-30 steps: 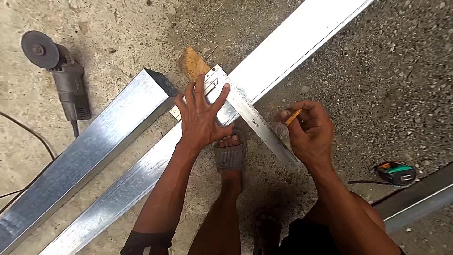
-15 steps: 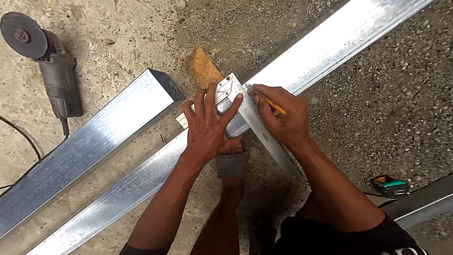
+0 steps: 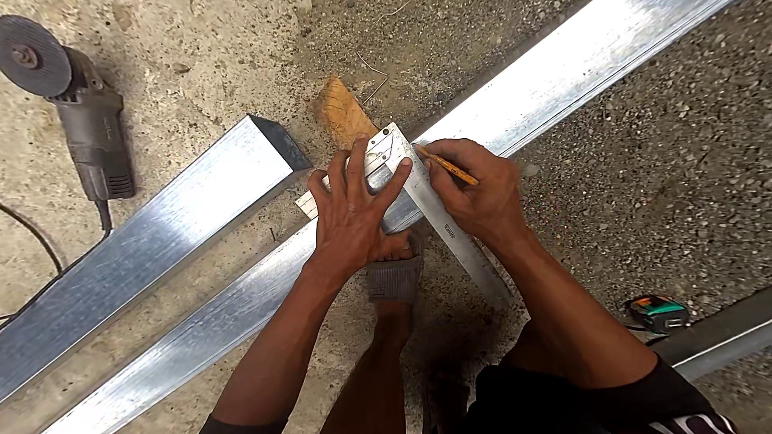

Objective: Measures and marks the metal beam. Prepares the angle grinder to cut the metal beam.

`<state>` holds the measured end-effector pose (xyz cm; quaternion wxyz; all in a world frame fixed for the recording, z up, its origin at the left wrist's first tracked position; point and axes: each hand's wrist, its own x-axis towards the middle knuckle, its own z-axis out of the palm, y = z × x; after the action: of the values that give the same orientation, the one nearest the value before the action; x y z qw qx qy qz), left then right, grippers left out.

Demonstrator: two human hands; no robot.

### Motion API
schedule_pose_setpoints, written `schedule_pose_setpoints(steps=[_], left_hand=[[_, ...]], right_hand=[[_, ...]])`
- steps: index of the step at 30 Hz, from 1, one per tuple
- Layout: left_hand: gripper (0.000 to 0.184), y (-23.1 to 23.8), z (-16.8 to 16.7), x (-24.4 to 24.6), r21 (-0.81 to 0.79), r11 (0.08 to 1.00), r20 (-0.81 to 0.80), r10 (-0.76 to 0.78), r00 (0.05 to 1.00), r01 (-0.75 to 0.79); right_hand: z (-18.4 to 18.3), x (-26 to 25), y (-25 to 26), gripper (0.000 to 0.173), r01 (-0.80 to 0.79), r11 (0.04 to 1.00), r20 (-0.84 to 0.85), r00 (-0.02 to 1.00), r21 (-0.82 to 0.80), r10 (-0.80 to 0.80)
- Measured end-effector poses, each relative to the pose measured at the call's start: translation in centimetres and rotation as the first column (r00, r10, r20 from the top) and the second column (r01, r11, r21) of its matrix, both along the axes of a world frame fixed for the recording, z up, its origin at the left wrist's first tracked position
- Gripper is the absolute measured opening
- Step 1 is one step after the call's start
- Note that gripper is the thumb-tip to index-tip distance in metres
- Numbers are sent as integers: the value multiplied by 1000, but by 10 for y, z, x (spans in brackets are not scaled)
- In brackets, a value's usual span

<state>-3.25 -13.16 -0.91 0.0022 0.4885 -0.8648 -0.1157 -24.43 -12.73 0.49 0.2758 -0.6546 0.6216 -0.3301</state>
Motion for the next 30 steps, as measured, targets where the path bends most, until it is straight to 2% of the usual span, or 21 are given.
schedule_pose_setpoints(steps=[15,30], left_hand=[[108,0,2,-1,2,1000,-1,6,1000,-6],[111,0,-3,-1,-14,1000,11,5,1000,-4]], right_hand=[[3,3,-1,22,-93,994,-48,995,-66,90],[-6,4,-4,17,-43,996,-16,999,-73,42]])
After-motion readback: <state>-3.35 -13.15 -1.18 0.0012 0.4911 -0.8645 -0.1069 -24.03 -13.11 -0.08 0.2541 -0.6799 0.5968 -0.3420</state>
